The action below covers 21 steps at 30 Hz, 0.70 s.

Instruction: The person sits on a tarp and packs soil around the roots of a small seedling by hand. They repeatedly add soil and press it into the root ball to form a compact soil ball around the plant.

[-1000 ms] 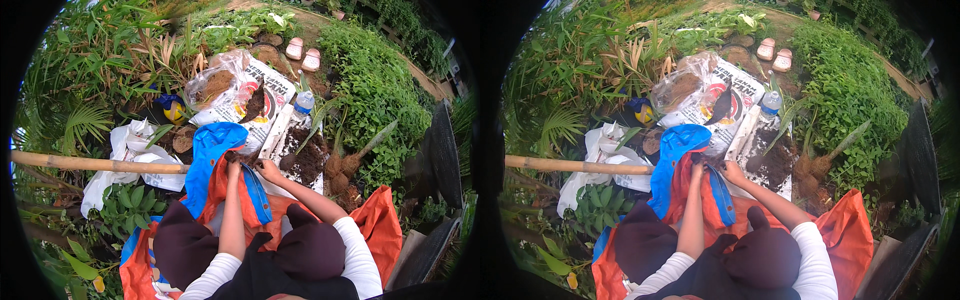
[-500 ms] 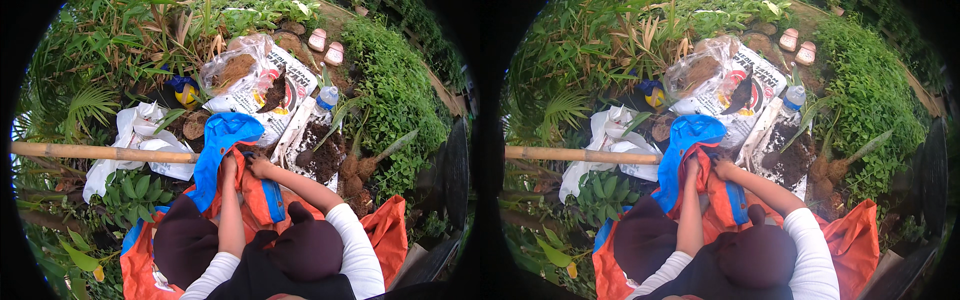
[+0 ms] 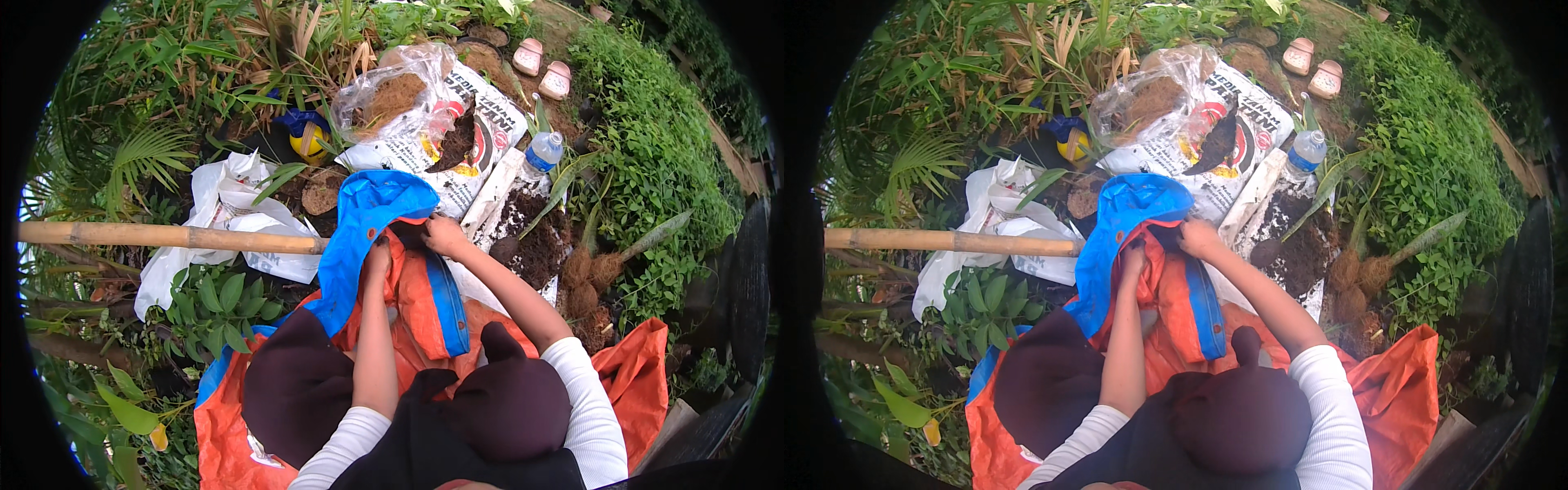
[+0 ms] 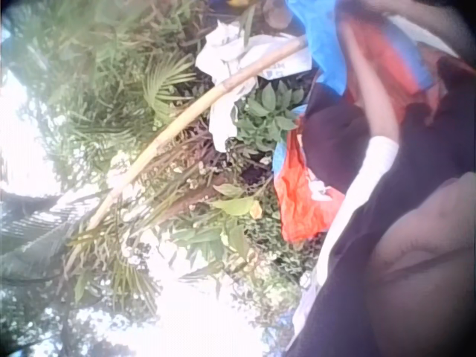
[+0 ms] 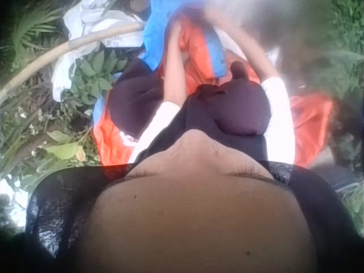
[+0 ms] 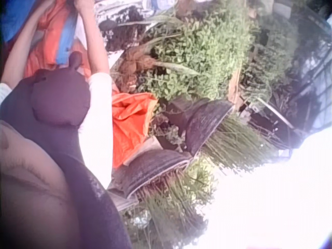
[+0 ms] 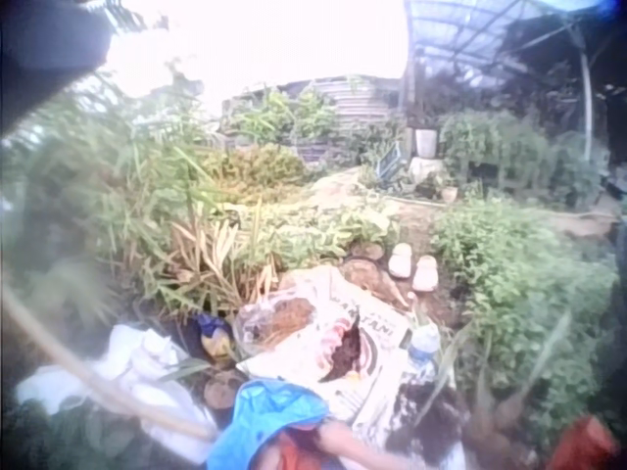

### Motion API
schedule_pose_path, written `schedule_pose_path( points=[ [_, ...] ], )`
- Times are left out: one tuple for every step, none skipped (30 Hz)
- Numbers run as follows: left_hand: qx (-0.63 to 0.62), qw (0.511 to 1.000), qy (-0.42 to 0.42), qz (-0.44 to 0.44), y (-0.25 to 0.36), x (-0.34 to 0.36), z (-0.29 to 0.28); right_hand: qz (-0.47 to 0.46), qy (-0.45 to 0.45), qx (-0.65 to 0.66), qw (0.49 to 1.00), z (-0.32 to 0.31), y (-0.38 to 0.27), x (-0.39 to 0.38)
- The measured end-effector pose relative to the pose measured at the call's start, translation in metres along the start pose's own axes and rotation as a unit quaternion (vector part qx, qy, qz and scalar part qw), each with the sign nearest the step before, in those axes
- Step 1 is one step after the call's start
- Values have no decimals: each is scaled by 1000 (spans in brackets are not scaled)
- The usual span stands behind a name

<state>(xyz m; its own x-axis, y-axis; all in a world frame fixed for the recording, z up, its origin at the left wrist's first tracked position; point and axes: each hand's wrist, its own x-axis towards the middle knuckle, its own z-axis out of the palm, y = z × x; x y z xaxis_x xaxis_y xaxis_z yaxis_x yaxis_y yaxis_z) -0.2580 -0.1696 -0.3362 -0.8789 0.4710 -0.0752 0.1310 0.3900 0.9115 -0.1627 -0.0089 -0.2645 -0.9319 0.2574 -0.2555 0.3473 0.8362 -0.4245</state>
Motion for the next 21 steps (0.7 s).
schedule_pose_path(
  points=[
    [8,1000,-10,-1,6,-1,1,6,11,5,1000,-4,5,-3],
    [17,1000,-17,-1,9,0,0,9,23,9,1000,-8,9,-5],
    [14,1000,-20,-7,13,0,0,13,34,14,999,-9,11,-6],
    [10,1000,-24,-13,17,0,1,38,70,42,996,-10,12,-7],
    [6,999,-25,-21,18,-1,2,62,103,68,990,-13,11,-10],
    [-9,999,-30,-36,19,-2,3,86,136,94,982,-15,9,-14],
    [-24,998,-36,-52,20,-2,5,99,148,91,980,-17,6,-17],
    [-38,996,-43,-66,16,-2,6,112,160,88,977,-15,3,-20],
    [-24,998,-48,-43,12,-2,6,125,173,86,973,-14,0,-24],
    [-10,998,-52,-20,8,-3,7,139,185,84,969,-13,-2,-27],
    [4,998,-59,3,7,-3,7,139,186,67,970,-10,-1,-29],
    [4,998,-58,3,5,-3,8,139,186,50,971,-7,1,-31],
    [4,998,-56,3,4,-3,9,139,186,33,972,-4,1,-33],
    [3,998,-55,4,6,-2,10,148,183,49,971,-1,2,-34],
    [31,998,-39,31,8,-1,11,157,180,65,969,3,3,-36],
    [59,996,-23,58,9,0,11,165,176,80,967,7,3,-38],
    [89,993,11,76,5,-5,1,154,141,66,976,12,-9,-38],
    [93,994,2,63,21,-6,2,155,95,68,981,16,-8,-42],
    [97,994,-8,49,37,-8,2,156,47,70,984,19,-7,-46],
    [99,994,-32,45,54,-4,11,170,8,77,982,20,0,-51],
    [99,992,-20,72,47,-3,12,171,21,82,982,27,-3,-51]
  ],
)
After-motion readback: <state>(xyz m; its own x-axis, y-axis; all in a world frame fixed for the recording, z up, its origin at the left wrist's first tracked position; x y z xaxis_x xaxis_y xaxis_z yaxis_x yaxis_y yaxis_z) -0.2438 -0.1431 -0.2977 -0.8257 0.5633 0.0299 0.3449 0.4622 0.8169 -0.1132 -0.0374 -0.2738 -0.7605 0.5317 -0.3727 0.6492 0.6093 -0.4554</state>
